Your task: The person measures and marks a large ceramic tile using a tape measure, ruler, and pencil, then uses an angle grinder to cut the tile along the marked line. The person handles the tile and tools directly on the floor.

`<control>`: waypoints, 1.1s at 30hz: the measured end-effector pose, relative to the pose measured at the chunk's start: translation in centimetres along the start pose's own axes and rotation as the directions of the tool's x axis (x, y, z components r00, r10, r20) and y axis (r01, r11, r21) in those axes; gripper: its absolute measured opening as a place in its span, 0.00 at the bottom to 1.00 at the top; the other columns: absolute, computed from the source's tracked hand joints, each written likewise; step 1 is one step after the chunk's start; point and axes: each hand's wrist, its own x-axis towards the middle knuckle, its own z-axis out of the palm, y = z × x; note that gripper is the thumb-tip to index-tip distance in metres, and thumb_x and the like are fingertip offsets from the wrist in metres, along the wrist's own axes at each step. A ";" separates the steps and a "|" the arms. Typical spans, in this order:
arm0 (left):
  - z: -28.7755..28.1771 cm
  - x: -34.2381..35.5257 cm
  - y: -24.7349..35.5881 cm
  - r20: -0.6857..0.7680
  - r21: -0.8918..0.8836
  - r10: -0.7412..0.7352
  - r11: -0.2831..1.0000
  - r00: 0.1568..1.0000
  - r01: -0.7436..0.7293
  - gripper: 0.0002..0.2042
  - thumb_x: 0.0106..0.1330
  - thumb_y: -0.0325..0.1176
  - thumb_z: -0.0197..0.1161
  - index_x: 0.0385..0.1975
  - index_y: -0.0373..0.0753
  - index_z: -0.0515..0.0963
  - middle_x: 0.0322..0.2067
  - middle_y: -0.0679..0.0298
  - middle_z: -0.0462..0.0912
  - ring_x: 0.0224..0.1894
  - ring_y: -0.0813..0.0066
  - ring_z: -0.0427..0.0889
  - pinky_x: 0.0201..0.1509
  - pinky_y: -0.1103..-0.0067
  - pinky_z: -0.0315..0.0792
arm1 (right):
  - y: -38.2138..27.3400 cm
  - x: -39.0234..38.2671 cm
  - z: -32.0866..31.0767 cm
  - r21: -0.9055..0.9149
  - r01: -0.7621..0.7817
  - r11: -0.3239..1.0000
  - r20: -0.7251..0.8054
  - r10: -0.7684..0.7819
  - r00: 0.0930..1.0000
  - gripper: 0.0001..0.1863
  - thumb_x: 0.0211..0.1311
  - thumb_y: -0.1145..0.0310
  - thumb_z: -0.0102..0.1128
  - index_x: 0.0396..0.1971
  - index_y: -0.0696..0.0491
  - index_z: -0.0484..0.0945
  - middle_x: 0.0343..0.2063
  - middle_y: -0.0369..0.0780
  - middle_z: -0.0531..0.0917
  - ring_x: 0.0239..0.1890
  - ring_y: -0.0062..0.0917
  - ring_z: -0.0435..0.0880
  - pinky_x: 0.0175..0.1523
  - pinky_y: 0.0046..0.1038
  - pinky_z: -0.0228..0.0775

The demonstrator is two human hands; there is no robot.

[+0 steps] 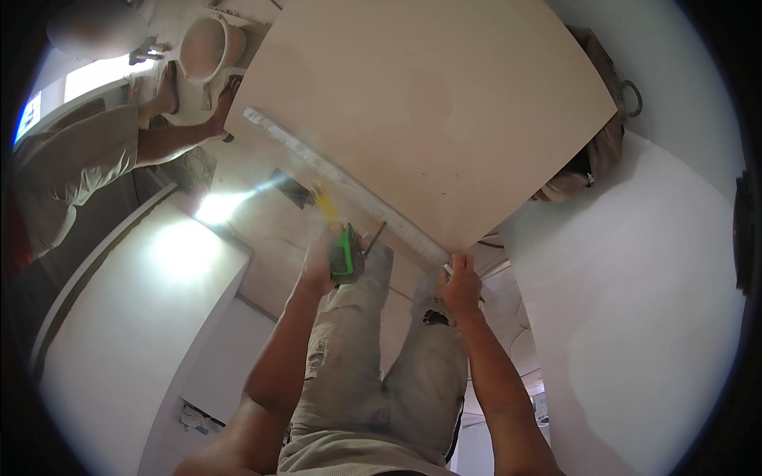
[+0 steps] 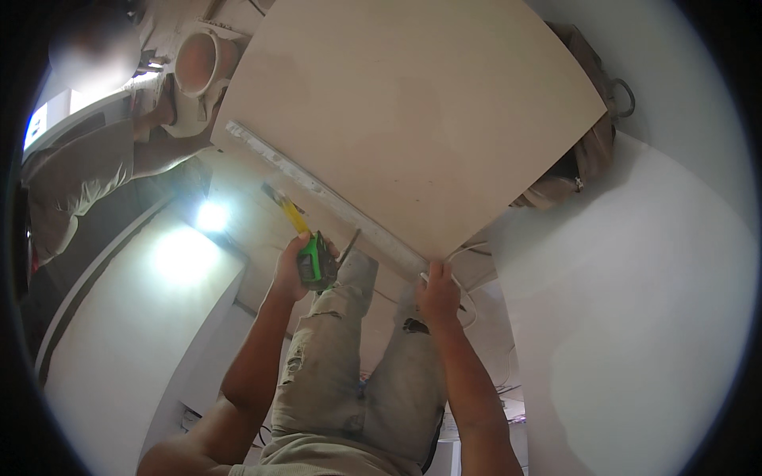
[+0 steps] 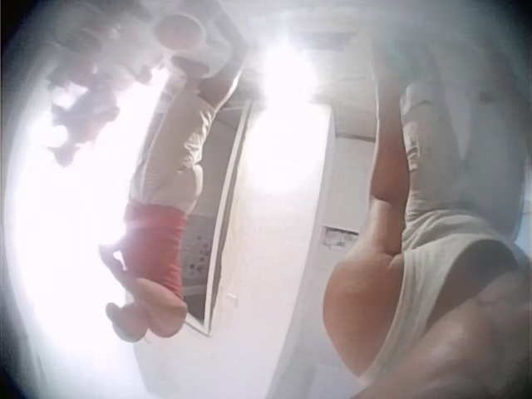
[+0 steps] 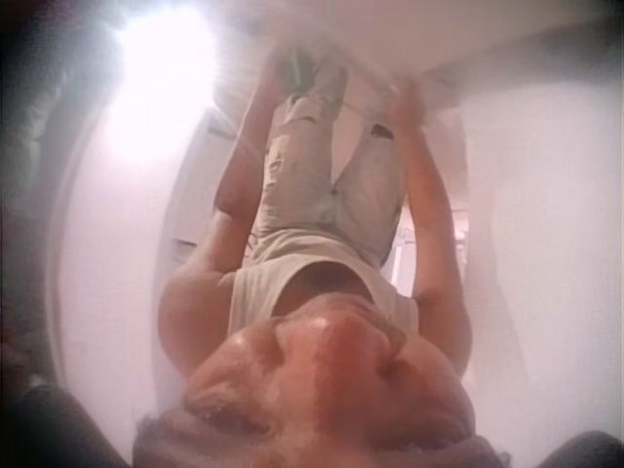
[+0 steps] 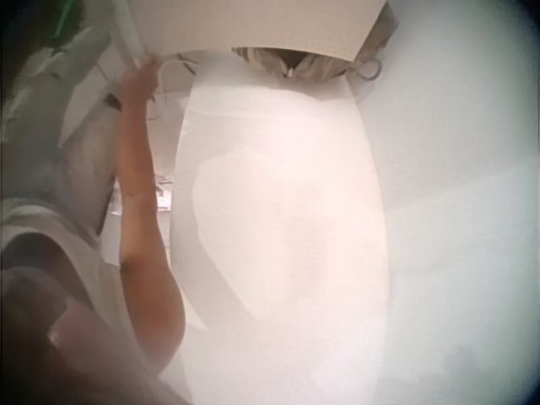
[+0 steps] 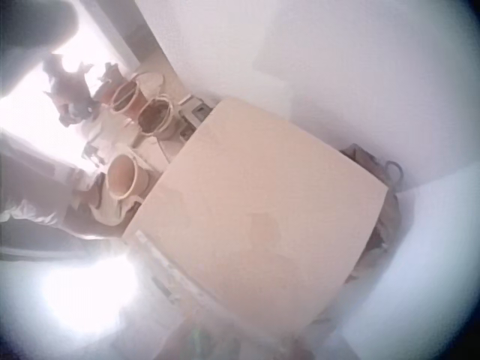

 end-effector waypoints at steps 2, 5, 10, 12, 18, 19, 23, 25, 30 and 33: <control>-0.3 0.2 0.2 -0.029 0.204 0.017 0.979 0.999 -0.011 0.19 0.69 0.50 0.57 0.39 0.37 0.77 0.34 0.57 0.83 0.35 0.67 0.83 0.41 0.72 0.78 | 0.6 0.9 -1.3 0.056 0.050 0.997 -0.079 -0.045 0.996 0.25 0.54 0.66 0.67 0.50 0.54 0.67 0.46 0.49 0.73 0.39 0.49 0.83 0.41 0.46 0.78; 1.3 1.0 1.4 -0.092 0.470 0.106 0.881 0.990 -0.050 0.17 0.65 0.46 0.64 0.40 0.36 0.78 0.33 0.60 0.83 0.33 0.72 0.81 0.38 0.76 0.75 | 1.8 2.8 -3.2 0.040 0.126 0.991 -0.225 -0.114 0.968 0.25 0.54 0.68 0.67 0.50 0.55 0.68 0.46 0.49 0.74 0.40 0.49 0.82 0.42 0.46 0.77; 4.3 7.4 3.5 0.008 0.870 0.386 0.453 0.922 -0.197 0.19 0.61 0.46 0.70 0.38 0.33 0.81 0.30 0.61 0.82 0.31 0.74 0.79 0.37 0.77 0.73 | 2.9 5.9 -6.4 0.030 0.095 0.995 -0.306 -0.081 0.949 0.25 0.54 0.70 0.68 0.50 0.55 0.68 0.46 0.48 0.73 0.43 0.48 0.82 0.41 0.45 0.77; 5.5 10.1 4.6 0.111 0.962 0.471 0.170 0.875 -0.214 0.21 0.61 0.47 0.70 0.37 0.32 0.82 0.29 0.62 0.82 0.31 0.72 0.79 0.36 0.75 0.73 | 2.9 6.9 -7.6 0.024 0.104 0.994 -0.339 -0.090 0.936 0.25 0.54 0.71 0.68 0.50 0.55 0.68 0.46 0.48 0.73 0.43 0.47 0.82 0.41 0.44 0.77; 12.7 11.9 8.7 -0.192 0.953 0.240 0.279 0.952 0.121 0.24 0.58 0.51 0.72 0.36 0.31 0.81 0.28 0.60 0.82 0.30 0.70 0.80 0.35 0.70 0.74 | 2.6 7.5 -8.5 0.023 0.050 0.998 -0.409 -0.037 0.912 0.27 0.52 0.68 0.71 0.49 0.55 0.68 0.47 0.46 0.74 0.43 0.46 0.81 0.44 0.42 0.77; 13.0 11.8 8.9 -0.191 0.950 0.244 0.290 0.951 0.116 0.24 0.58 0.51 0.72 0.37 0.31 0.81 0.28 0.61 0.81 0.29 0.70 0.79 0.34 0.69 0.74 | 2.0 7.2 -8.9 0.038 0.019 0.999 -0.441 0.000 0.897 0.26 0.52 0.67 0.72 0.48 0.56 0.69 0.45 0.46 0.75 0.44 0.45 0.81 0.45 0.41 0.76; 13.0 11.8 9.4 -0.160 0.901 0.195 0.430 0.968 0.063 0.23 0.61 0.50 0.70 0.38 0.32 0.80 0.26 0.63 0.78 0.27 0.71 0.77 0.32 0.68 0.74 | 3.7 6.0 -7.1 0.271 -0.139 0.953 -0.603 0.280 0.747 0.23 0.55 0.58 0.74 0.40 0.56 0.73 0.40 0.45 0.78 0.34 0.35 0.81 0.37 0.33 0.73; 12.8 12.1 9.2 -0.124 0.858 0.146 0.512 0.981 0.032 0.22 0.62 0.49 0.69 0.39 0.32 0.80 0.26 0.64 0.77 0.26 0.72 0.76 0.31 0.68 0.74 | 5.8 5.0 -5.1 0.680 -0.396 0.617 -0.186 0.669 0.720 0.23 0.56 0.54 0.73 0.38 0.56 0.74 0.36 0.43 0.80 0.24 0.28 0.76 0.31 0.28 0.67; 13.4 11.8 9.1 -0.119 0.890 0.206 0.456 0.971 0.012 0.22 0.63 0.49 0.69 0.42 0.33 0.80 0.30 0.64 0.77 0.30 0.72 0.75 0.34 0.69 0.73 | 2.5 3.5 -7.9 0.819 -0.397 -0.415 0.574 0.556 0.602 0.22 0.56 0.52 0.74 0.38 0.54 0.77 0.35 0.41 0.84 0.13 0.16 0.60 0.24 0.24 0.57; 14.2 11.5 8.8 -0.157 0.887 0.208 0.460 0.966 0.045 0.21 0.63 0.48 0.69 0.44 0.35 0.81 0.33 0.64 0.78 0.32 0.72 0.75 0.37 0.69 0.73 | 4.2 4.6 -5.1 0.801 -0.109 -0.589 0.475 0.513 0.715 0.22 0.55 0.54 0.75 0.40 0.53 0.77 0.38 0.43 0.86 0.15 0.16 0.57 0.27 0.27 0.59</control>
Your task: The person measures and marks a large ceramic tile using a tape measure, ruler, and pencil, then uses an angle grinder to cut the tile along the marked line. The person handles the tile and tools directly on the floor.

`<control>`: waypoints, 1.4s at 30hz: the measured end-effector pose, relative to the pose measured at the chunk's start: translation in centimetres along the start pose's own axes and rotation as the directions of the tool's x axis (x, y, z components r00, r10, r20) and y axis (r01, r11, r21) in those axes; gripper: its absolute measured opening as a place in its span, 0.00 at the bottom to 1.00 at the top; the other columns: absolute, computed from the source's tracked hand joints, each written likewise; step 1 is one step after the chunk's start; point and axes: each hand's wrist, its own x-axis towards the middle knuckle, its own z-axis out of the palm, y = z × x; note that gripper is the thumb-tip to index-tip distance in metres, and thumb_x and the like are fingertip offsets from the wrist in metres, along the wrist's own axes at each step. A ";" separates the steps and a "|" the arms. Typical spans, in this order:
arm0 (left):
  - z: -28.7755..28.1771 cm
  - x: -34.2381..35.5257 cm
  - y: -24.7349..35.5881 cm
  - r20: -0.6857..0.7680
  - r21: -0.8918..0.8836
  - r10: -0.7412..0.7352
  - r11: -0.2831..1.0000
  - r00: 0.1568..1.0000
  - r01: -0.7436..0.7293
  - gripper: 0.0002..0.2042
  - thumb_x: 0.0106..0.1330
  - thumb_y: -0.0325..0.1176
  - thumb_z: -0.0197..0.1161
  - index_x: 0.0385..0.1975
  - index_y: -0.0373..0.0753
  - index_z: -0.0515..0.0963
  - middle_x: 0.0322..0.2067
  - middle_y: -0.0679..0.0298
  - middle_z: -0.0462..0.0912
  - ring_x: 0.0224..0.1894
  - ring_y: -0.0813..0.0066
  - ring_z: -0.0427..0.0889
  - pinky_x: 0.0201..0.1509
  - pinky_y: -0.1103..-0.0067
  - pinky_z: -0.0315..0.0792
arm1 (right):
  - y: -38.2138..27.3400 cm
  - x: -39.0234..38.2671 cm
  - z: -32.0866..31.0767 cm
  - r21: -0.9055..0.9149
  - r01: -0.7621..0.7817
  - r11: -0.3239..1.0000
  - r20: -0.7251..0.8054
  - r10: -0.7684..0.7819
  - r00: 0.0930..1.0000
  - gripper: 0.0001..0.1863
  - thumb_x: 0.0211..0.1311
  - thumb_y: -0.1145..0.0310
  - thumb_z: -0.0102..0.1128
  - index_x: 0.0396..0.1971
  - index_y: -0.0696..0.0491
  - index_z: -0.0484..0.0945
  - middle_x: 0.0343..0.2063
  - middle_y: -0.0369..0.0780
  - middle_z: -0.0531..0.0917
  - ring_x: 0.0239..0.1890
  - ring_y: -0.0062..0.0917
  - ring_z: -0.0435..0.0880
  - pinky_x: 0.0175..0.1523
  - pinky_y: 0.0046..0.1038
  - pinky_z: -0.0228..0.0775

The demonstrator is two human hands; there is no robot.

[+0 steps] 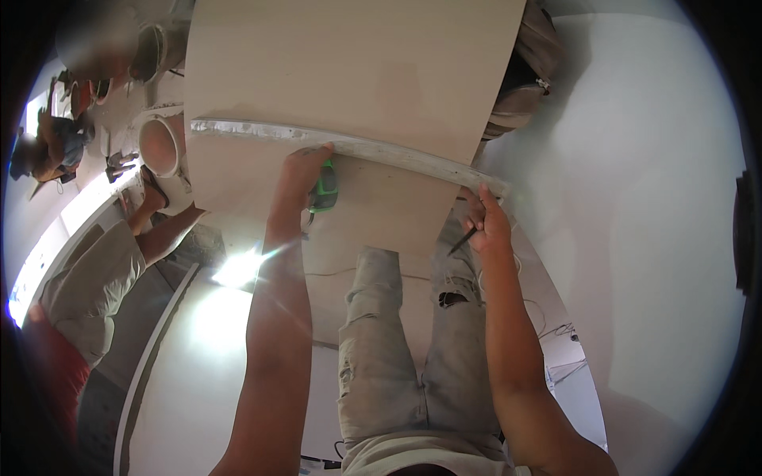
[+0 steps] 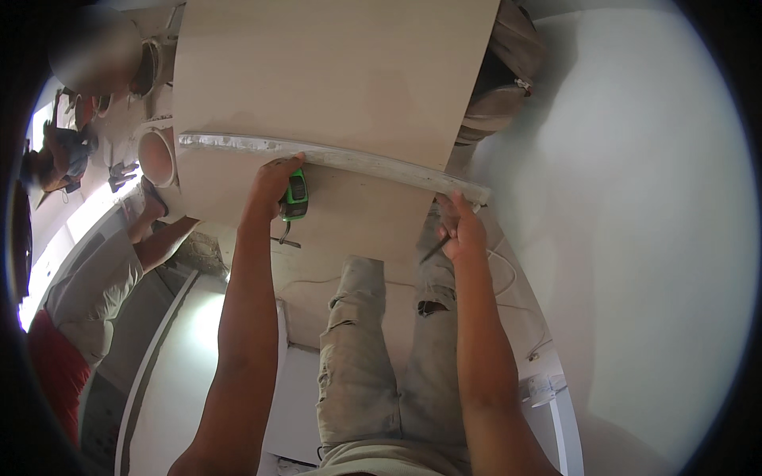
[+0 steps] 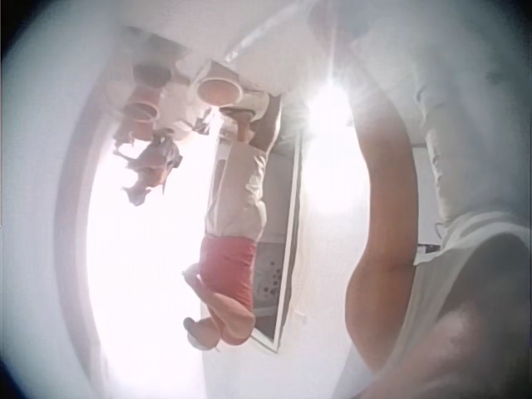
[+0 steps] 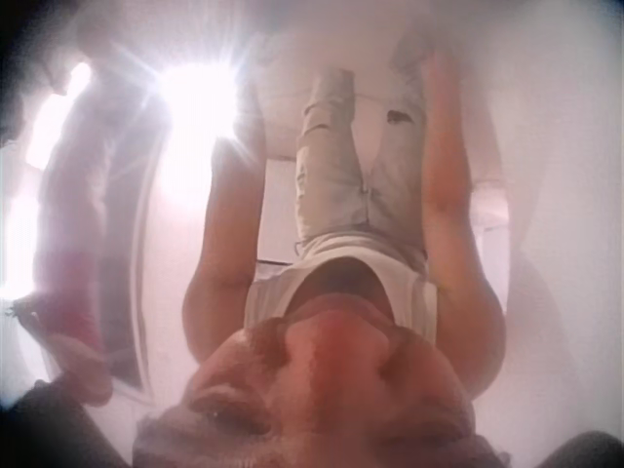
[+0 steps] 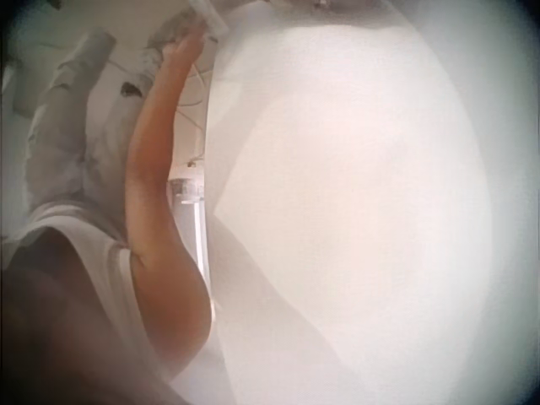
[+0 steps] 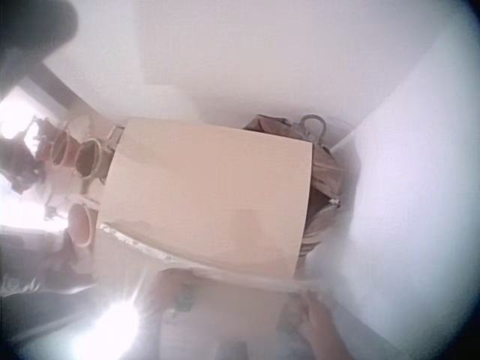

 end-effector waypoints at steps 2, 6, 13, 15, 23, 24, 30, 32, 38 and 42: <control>0.1 -0.1 0.2 -0.013 0.028 -0.017 0.999 1.000 0.017 0.21 0.63 0.49 0.69 0.45 0.36 0.81 0.34 0.64 0.78 0.34 0.72 0.75 0.39 0.68 0.73 | 0.1 1.3 -0.2 0.120 0.009 0.993 0.085 -0.019 0.996 0.20 0.56 0.57 0.75 0.41 0.53 0.77 0.39 0.42 0.86 0.14 0.17 0.56 0.28 0.27 0.59; -0.3 0.5 -0.3 -0.008 0.074 0.005 0.997 1.000 -0.004 0.21 0.63 0.49 0.68 0.44 0.37 0.81 0.34 0.65 0.78 0.34 0.73 0.74 0.40 0.68 0.73 | 0.1 1.5 0.2 0.125 0.018 0.992 0.036 -0.023 0.999 0.18 0.57 0.61 0.75 0.41 0.52 0.77 0.42 0.41 0.85 0.14 0.17 0.57 0.28 0.26 0.59; -0.3 1.0 -0.4 -0.016 0.074 0.025 0.997 1.000 -0.023 0.20 0.64 0.49 0.68 0.42 0.36 0.80 0.33 0.65 0.78 0.33 0.73 0.75 0.40 0.71 0.73 | -0.1 1.3 0.7 0.109 0.064 0.992 0.039 -0.069 0.997 0.20 0.56 0.60 0.76 0.42 0.51 0.76 0.41 0.41 0.85 0.15 0.17 0.57 0.28 0.28 0.61; -0.1 0.7 -0.2 -0.022 0.060 0.011 0.998 1.000 -0.010 0.20 0.64 0.49 0.68 0.42 0.36 0.80 0.34 0.65 0.77 0.34 0.74 0.75 0.40 0.72 0.73 | 0.0 1.6 0.4 0.107 0.067 0.992 0.051 -0.073 0.996 0.21 0.56 0.60 0.76 0.43 0.51 0.76 0.42 0.41 0.85 0.16 0.17 0.57 0.29 0.28 0.61; -0.2 1.0 -0.5 -0.019 0.061 0.047 0.997 0.999 -0.045 0.20 0.65 0.48 0.67 0.42 0.35 0.79 0.33 0.66 0.76 0.33 0.74 0.74 0.40 0.72 0.73 | 0.5 2.0 0.2 0.100 0.090 0.991 0.009 -0.092 0.996 0.22 0.55 0.59 0.77 0.43 0.53 0.77 0.45 0.44 0.83 0.17 0.17 0.58 0.28 0.28 0.60; -0.1 1.0 -0.5 -0.021 0.065 0.058 0.996 0.998 -0.057 0.20 0.65 0.48 0.67 0.42 0.35 0.79 0.33 0.66 0.76 0.33 0.74 0.74 0.40 0.72 0.73 | 0.5 2.0 0.2 0.097 0.091 0.991 0.006 -0.092 0.996 0.22 0.55 0.59 0.77 0.43 0.54 0.77 0.46 0.45 0.83 0.17 0.17 0.58 0.28 0.28 0.60; -0.2 0.9 -0.2 -0.010 0.064 0.026 0.998 1.000 -0.025 0.20 0.64 0.49 0.67 0.40 0.35 0.78 0.32 0.65 0.76 0.32 0.74 0.74 0.38 0.72 0.73 | 0.4 1.8 0.3 0.103 0.095 0.990 0.030 -0.099 0.995 0.22 0.55 0.58 0.77 0.42 0.54 0.78 0.49 0.47 0.83 0.16 0.16 0.57 0.28 0.27 0.59; -0.2 1.1 -0.4 -0.005 0.057 0.030 0.998 1.000 -0.030 0.20 0.64 0.49 0.67 0.40 0.35 0.78 0.31 0.66 0.76 0.31 0.74 0.74 0.38 0.72 0.73 | 0.4 1.7 0.3 0.106 0.109 0.988 0.053 -0.115 0.992 0.22 0.55 0.58 0.77 0.42 0.55 0.77 0.49 0.47 0.83 0.15 0.16 0.57 0.27 0.27 0.59; 0.0 0.9 -0.1 -0.019 0.059 0.022 0.998 1.000 -0.021 0.20 0.65 0.49 0.67 0.39 0.36 0.79 0.30 0.66 0.76 0.30 0.74 0.74 0.37 0.72 0.73 | 0.4 2.0 0.2 0.101 0.100 0.990 0.061 -0.107 0.992 0.25 0.54 0.57 0.77 0.45 0.54 0.76 0.47 0.47 0.84 0.15 0.16 0.57 0.27 0.26 0.59; -0.1 1.3 -0.5 -0.015 0.064 0.061 0.996 0.998 -0.060 0.19 0.65 0.49 0.66 0.39 0.36 0.79 0.30 0.66 0.76 0.30 0.74 0.74 0.37 0.72 0.72 | 0.4 2.0 0.2 0.100 0.098 0.990 0.042 -0.102 0.994 0.25 0.54 0.57 0.77 0.45 0.54 0.76 0.47 0.47 0.84 0.15 0.15 0.57 0.27 0.24 0.59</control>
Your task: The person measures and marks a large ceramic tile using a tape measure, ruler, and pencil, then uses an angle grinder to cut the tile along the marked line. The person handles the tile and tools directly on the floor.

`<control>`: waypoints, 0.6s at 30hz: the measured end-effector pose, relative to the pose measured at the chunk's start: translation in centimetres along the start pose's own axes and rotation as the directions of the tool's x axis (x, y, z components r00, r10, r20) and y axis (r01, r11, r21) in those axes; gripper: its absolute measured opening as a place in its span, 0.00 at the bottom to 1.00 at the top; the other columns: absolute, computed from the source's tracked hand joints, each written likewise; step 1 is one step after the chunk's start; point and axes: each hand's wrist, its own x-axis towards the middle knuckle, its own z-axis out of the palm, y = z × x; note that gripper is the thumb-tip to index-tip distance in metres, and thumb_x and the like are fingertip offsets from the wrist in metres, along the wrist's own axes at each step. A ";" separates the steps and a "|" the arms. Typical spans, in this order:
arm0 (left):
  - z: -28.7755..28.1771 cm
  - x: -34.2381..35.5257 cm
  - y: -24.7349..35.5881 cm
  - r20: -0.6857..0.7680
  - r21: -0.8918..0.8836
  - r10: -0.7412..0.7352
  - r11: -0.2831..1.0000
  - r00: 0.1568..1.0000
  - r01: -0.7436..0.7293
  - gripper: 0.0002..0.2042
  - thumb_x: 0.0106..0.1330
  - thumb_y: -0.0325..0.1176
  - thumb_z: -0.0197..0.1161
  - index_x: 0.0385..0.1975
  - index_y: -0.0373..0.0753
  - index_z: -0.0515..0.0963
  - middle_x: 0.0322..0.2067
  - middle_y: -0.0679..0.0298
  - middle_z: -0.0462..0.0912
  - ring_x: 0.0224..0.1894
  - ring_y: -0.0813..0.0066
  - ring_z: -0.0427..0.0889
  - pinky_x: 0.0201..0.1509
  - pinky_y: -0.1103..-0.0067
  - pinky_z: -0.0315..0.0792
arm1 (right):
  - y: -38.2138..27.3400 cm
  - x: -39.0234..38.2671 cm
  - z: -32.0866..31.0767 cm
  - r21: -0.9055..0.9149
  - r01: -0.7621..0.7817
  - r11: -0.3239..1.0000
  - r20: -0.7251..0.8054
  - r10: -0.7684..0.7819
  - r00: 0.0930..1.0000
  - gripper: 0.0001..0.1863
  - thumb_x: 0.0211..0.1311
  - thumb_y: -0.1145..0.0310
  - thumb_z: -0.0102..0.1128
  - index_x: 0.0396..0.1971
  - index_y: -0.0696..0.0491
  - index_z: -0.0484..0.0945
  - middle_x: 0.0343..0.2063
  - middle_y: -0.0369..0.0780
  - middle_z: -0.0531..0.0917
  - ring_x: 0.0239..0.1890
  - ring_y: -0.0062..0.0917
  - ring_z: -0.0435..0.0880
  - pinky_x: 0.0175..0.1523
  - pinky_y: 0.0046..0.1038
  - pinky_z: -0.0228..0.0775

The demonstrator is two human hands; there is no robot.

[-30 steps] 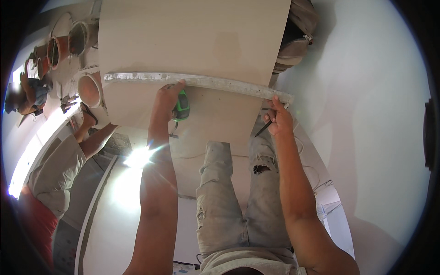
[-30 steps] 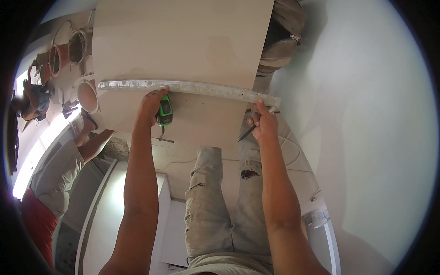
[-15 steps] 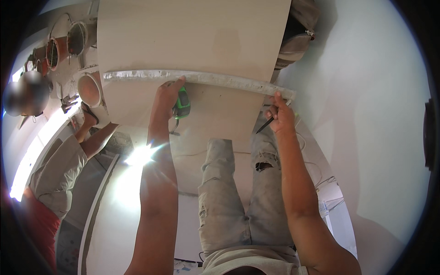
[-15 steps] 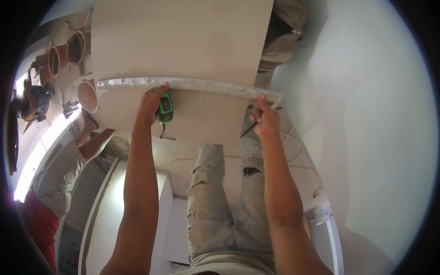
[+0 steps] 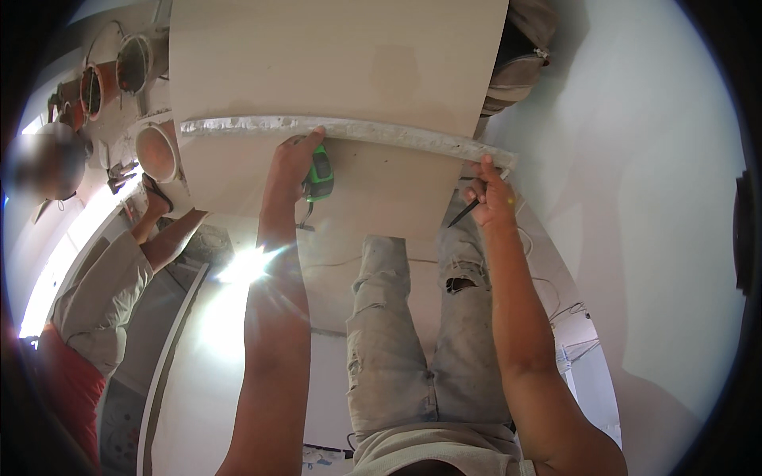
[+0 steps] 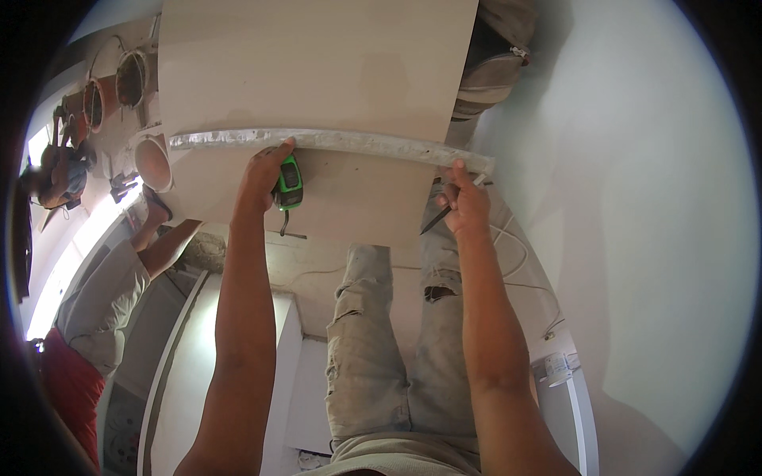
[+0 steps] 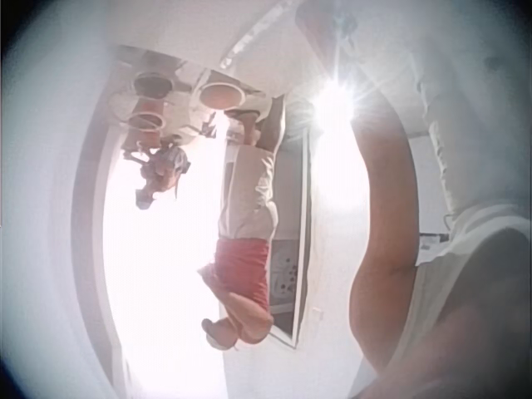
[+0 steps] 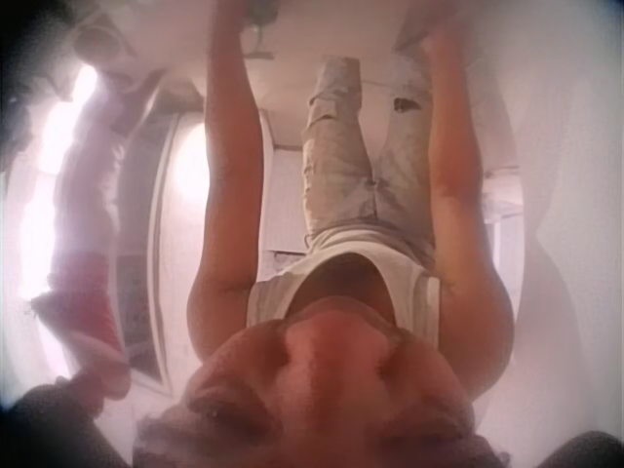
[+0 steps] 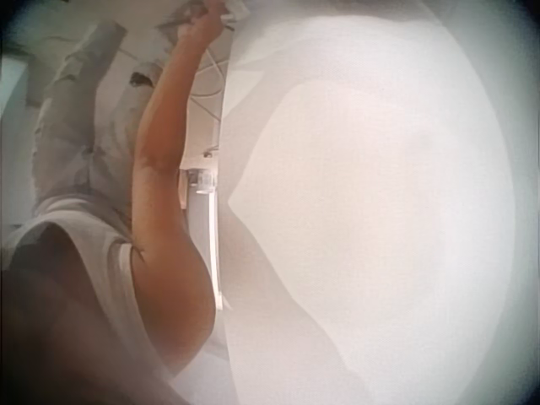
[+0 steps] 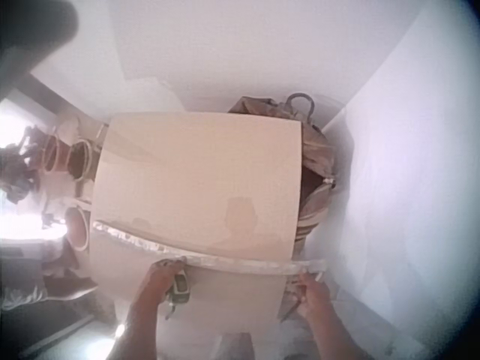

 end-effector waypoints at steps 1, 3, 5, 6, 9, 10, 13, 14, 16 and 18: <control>0.0 0.1 -0.1 -0.003 0.003 -0.002 1.000 1.000 0.002 0.19 0.65 0.49 0.66 0.39 0.36 0.79 0.30 0.66 0.76 0.30 0.74 0.74 0.37 0.72 0.72 | 0.0 0.0 -0.1 -0.001 0.002 1.000 0.009 -0.002 1.000 0.25 0.54 0.57 0.77 0.45 0.54 0.76 0.47 0.46 0.84 0.15 0.15 0.57 0.27 0.24 0.59; 0.1 -0.1 0.2 -0.005 0.009 -0.007 1.000 1.000 0.007 0.19 0.66 0.49 0.66 0.39 0.36 0.79 0.30 0.66 0.76 0.30 0.74 0.74 0.37 0.72 0.72 | -0.1 -0.1 0.0 -0.004 0.005 1.000 0.020 -0.005 1.000 0.25 0.54 0.56 0.77 0.45 0.54 0.76 0.47 0.46 0.84 0.16 0.15 0.57 0.26 0.24 0.58; 0.1 -0.3 0.4 -0.001 0.016 -0.023 1.000 1.000 0.023 0.19 0.66 0.49 0.66 0.39 0.36 0.79 0.30 0.66 0.76 0.30 0.74 0.74 0.37 0.72 0.72 | -0.2 -0.2 0.0 -0.011 0.006 1.000 0.027 -0.006 1.000 0.25 0.54 0.56 0.78 0.45 0.54 0.76 0.47 0.46 0.85 0.16 0.15 0.57 0.26 0.24 0.58; 0.1 -0.3 0.5 0.001 0.020 -0.030 0.999 1.000 0.030 0.19 0.66 0.49 0.66 0.39 0.36 0.79 0.30 0.66 0.75 0.30 0.74 0.74 0.37 0.72 0.72 | -0.2 -0.3 0.1 -0.012 0.006 1.000 0.029 -0.006 1.000 0.25 0.54 0.56 0.77 0.45 0.54 0.76 0.47 0.45 0.85 0.16 0.15 0.57 0.26 0.24 0.58; 0.1 -0.3 0.5 0.002 0.014 -0.036 0.999 0.999 0.036 0.19 0.66 0.49 0.66 0.38 0.36 0.79 0.30 0.66 0.75 0.30 0.75 0.73 0.37 0.72 0.72 | -0.2 -0.2 0.1 -0.019 0.006 1.000 0.027 -0.006 1.000 0.25 0.54 0.56 0.77 0.45 0.53 0.76 0.46 0.45 0.85 0.16 0.15 0.57 0.26 0.24 0.58; 0.1 -0.3 0.4 0.007 0.000 -0.036 0.999 0.999 0.036 0.19 0.65 0.49 0.66 0.39 0.35 0.79 0.29 0.66 0.75 0.30 0.75 0.73 0.37 0.72 0.72 | 0.0 -0.1 0.0 -0.024 0.006 1.000 0.022 -0.006 1.000 0.25 0.54 0.56 0.77 0.45 0.53 0.76 0.46 0.45 0.85 0.16 0.15 0.57 0.26 0.24 0.58; -0.1 -0.2 0.3 0.012 -0.020 -0.030 0.999 0.999 0.030 0.19 0.65 0.49 0.66 0.39 0.35 0.79 0.29 0.67 0.76 0.29 0.75 0.73 0.37 0.72 0.72 | -0.2 -0.3 0.1 -0.024 0.004 1.000 0.028 -0.003 1.000 0.25 0.54 0.55 0.77 0.45 0.53 0.76 0.47 0.44 0.85 0.16 0.15 0.57 0.27 0.24 0.58; 0.1 -0.4 0.5 0.013 -0.012 -0.023 1.000 1.000 0.023 0.19 0.65 0.49 0.67 0.40 0.35 0.79 0.30 0.67 0.76 0.29 0.75 0.73 0.37 0.73 0.73 | -0.2 -0.4 0.1 -0.020 0.002 1.000 0.031 -0.001 1.000 0.25 0.54 0.55 0.77 0.45 0.53 0.76 0.47 0.44 0.85 0.16 0.15 0.57 0.27 0.24 0.58; 0.0 -0.3 0.5 0.022 -0.009 -0.010 1.000 1.000 0.010 0.20 0.65 0.49 0.67 0.41 0.35 0.79 0.30 0.67 0.76 0.30 0.75 0.74 0.37 0.73 0.73 | -0.2 -0.1 -0.2 -0.026 0.005 1.000 0.038 -0.004 0.999 0.25 0.54 0.55 0.77 0.45 0.54 0.76 0.46 0.44 0.85 0.16 0.15 0.57 0.27 0.24 0.58; 0.0 -0.2 0.3 0.038 -0.024 -0.001 1.000 0.999 0.002 0.20 0.65 0.49 0.67 0.42 0.35 0.80 0.31 0.67 0.76 0.30 0.75 0.74 0.37 0.73 0.73 | -0.3 -0.3 0.0 -0.031 -0.002 1.000 0.025 0.003 1.000 0.24 0.55 0.55 0.76 0.43 0.53 0.77 0.45 0.42 0.85 0.15 0.14 0.57 0.26 0.23 0.58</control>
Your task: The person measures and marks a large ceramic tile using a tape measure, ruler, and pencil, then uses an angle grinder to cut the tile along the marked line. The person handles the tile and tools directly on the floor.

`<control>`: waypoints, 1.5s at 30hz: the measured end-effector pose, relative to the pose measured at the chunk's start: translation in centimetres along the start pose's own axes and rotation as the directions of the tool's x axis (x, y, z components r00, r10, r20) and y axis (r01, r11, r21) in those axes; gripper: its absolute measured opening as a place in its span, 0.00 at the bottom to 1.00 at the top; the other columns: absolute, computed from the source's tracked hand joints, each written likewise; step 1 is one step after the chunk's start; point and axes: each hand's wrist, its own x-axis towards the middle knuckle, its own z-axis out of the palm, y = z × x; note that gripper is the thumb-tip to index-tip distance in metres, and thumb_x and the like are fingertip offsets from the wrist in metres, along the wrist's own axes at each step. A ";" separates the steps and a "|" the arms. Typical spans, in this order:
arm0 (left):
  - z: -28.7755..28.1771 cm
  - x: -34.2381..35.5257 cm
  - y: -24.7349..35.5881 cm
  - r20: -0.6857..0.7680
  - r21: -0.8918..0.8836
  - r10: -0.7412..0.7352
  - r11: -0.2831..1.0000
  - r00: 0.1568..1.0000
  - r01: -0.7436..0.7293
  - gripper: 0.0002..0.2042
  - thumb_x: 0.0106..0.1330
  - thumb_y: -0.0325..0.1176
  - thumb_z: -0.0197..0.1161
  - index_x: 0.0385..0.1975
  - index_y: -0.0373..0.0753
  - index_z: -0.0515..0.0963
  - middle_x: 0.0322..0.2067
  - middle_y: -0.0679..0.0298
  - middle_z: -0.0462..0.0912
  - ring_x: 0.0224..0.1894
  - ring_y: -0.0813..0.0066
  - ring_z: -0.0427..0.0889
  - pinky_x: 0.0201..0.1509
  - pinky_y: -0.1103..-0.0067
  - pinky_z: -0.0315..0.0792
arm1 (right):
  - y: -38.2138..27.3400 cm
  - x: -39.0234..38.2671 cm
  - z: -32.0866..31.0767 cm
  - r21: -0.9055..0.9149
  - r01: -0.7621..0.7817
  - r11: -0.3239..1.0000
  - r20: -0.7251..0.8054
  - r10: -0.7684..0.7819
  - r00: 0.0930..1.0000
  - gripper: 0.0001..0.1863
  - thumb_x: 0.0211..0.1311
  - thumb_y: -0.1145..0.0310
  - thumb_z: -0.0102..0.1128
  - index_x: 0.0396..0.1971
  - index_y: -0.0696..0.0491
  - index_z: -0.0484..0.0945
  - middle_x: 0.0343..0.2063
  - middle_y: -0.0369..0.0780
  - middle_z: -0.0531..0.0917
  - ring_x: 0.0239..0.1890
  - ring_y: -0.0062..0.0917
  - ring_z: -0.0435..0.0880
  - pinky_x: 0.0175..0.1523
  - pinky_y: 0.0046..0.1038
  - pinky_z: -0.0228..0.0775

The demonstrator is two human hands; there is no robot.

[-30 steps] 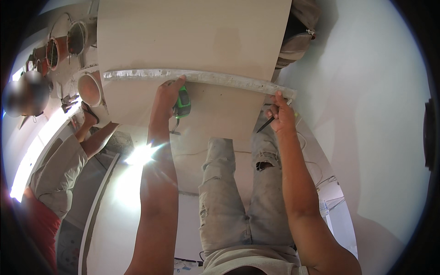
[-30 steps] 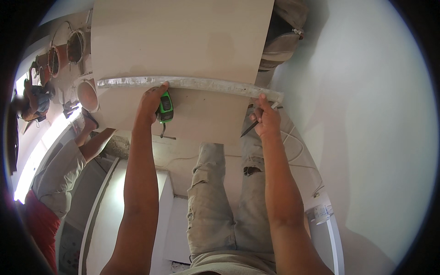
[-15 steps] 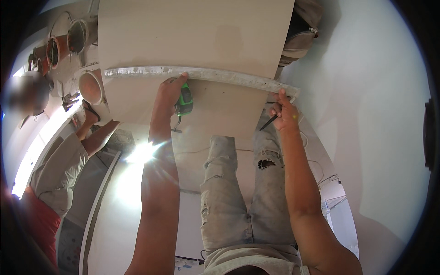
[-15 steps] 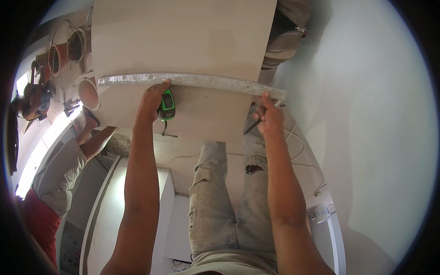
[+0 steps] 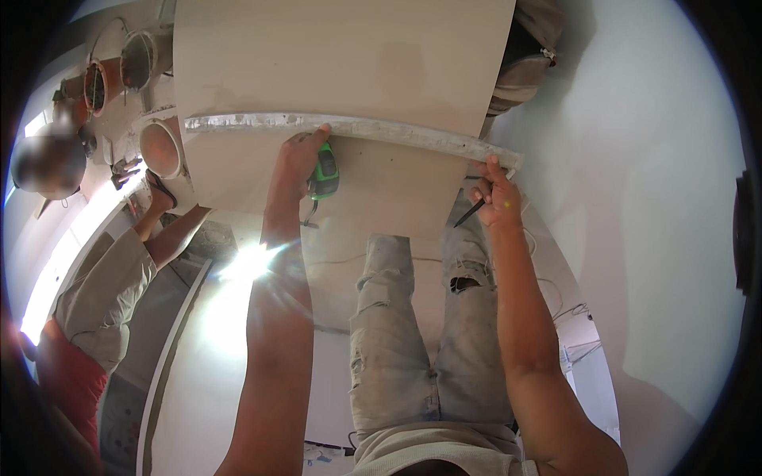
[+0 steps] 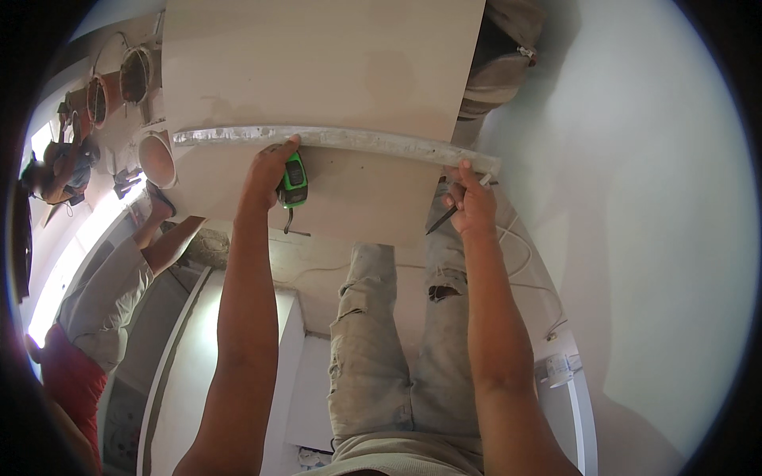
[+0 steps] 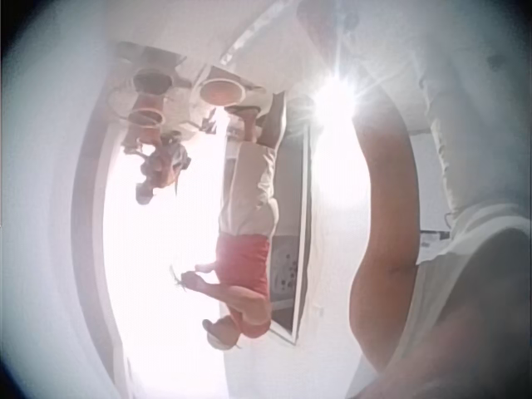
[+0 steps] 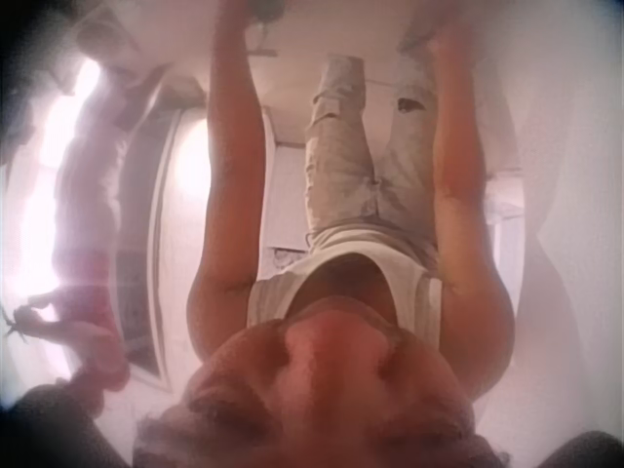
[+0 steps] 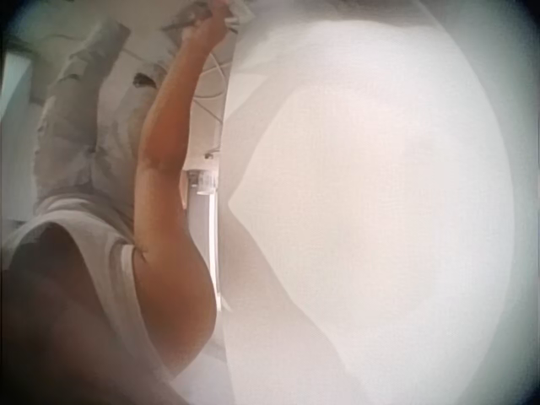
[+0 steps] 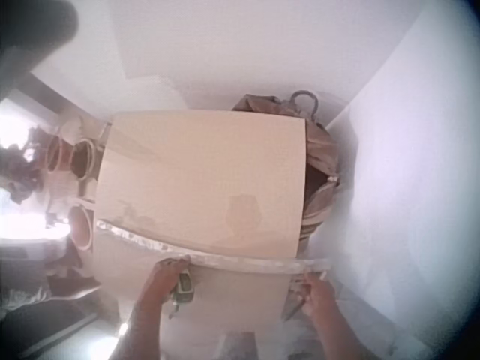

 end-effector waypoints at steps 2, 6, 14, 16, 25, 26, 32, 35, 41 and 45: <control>0.1 -0.2 0.2 -0.033 0.033 -0.015 0.999 0.999 0.016 0.23 0.65 0.49 0.66 0.44 0.32 0.80 0.34 0.61 0.79 0.34 0.70 0.77 0.39 0.69 0.74 | -0.1 -0.2 0.5 0.002 -0.015 1.000 -0.031 0.015 0.999 0.21 0.55 0.54 0.75 0.40 0.51 0.78 0.43 0.40 0.86 0.13 0.14 0.56 0.24 0.22 0.57; -0.3 0.2 0.0 -0.008 -0.027 -0.009 1.000 1.000 0.009 0.20 0.64 0.49 0.68 0.41 0.36 0.80 0.31 0.67 0.76 0.31 0.74 0.74 0.37 0.72 0.72 | 0.2 0.3 0.3 -0.034 -0.003 0.999 -0.058 0.001 0.998 0.21 0.57 0.54 0.74 0.41 0.52 0.78 0.43 0.39 0.86 0.14 0.14 0.57 0.24 0.22 0.57; 0.0 -0.4 0.0 -0.008 -0.033 -0.031 0.999 0.999 0.031 0.22 0.64 0.48 0.67 0.44 0.33 0.80 0.32 0.63 0.78 0.32 0.74 0.75 0.36 0.71 0.73 | -0.3 -0.3 0.4 -0.061 0.005 0.998 -0.016 -0.006 1.000 0.18 0.61 0.56 0.71 0.40 0.54 0.79 0.41 0.41 0.87 0.15 0.14 0.57 0.25 0.23 0.57; 0.5 -0.3 0.4 0.015 -0.039 -0.015 0.999 1.000 0.016 0.23 0.65 0.48 0.67 0.45 0.32 0.79 0.31 0.62 0.78 0.32 0.73 0.75 0.36 0.70 0.74 | -0.3 -0.5 0.3 -0.053 0.024 0.998 -0.019 -0.025 1.000 0.18 0.61 0.55 0.71 0.40 0.53 0.79 0.40 0.41 0.87 0.15 0.14 0.57 0.25 0.22 0.56; -0.2 -1.1 0.5 0.019 -0.020 0.000 1.000 1.000 0.000 0.23 0.67 0.48 0.64 0.44 0.30 0.79 0.32 0.60 0.78 0.34 0.72 0.75 0.36 0.70 0.74 | -0.1 0.1 0.0 -0.052 0.013 0.999 0.036 -0.011 0.999 0.19 0.60 0.55 0.72 0.41 0.53 0.78 0.39 0.40 0.86 0.14 0.14 0.57 0.25 0.22 0.56; -0.1 -1.2 0.8 0.015 -0.019 0.000 1.000 1.000 0.000 0.23 0.67 0.48 0.64 0.44 0.30 0.79 0.32 0.60 0.78 0.34 0.72 0.75 0.36 0.70 0.74 | -0.1 0.1 0.1 -0.048 0.011 0.999 0.039 -0.009 0.999 0.19 0.59 0.55 0.73 0.41 0.52 0.78 0.38 0.39 0.86 0.14 0.14 0.57 0.24 0.22 0.56; -0.2 -0.9 0.8 0.014 -0.004 -0.017 1.000 1.000 0.017 0.23 0.67 0.49 0.64 0.44 0.30 0.79 0.32 0.59 0.78 0.34 0.70 0.75 0.37 0.69 0.74 | 0.2 0.6 -0.5 -0.089 -0.011 0.996 0.024 0.013 1.000 0.22 0.63 0.51 0.68 0.47 0.51 0.78 0.53 0.40 0.83 0.14 0.12 0.56 0.25 0.17 0.57; -0.2 -1.0 0.9 0.022 -0.017 -0.025 1.000 0.999 0.025 0.24 0.67 0.49 0.64 0.44 0.30 0.79 0.32 0.59 0.78 0.34 0.70 0.75 0.38 0.69 0.74 | -0.2 0.1 -0.1 -0.059 -0.007 0.998 0.050 0.010 0.999 0.22 0.59 0.53 0.72 0.43 0.53 0.78 0.44 0.40 0.85 0.15 0.13 0.56 0.26 0.21 0.57; -0.1 -1.2 0.9 0.011 -0.003 -0.028 1.000 1.000 0.028 0.23 0.67 0.49 0.64 0.44 0.30 0.79 0.31 0.60 0.78 0.34 0.70 0.75 0.37 0.69 0.74 | 0.0 0.3 -0.5 -0.054 -0.014 0.998 0.033 0.016 0.999 0.23 0.59 0.53 0.73 0.45 0.54 0.78 0.47 0.40 0.84 0.16 0.14 0.55 0.26 0.21 0.57; 0.0 -1.3 1.0 -0.002 -0.007 -0.026 1.000 1.000 0.026 0.23 0.67 0.49 0.64 0.43 0.30 0.79 0.31 0.60 0.78 0.34 0.70 0.76 0.37 0.69 0.74 | 0.2 0.7 -0.8 -0.056 -0.015 0.998 0.008 0.016 1.000 0.23 0.61 0.53 0.70 0.47 0.53 0.77 0.53 0.42 0.82 0.14 0.12 0.56 0.25 0.19 0.57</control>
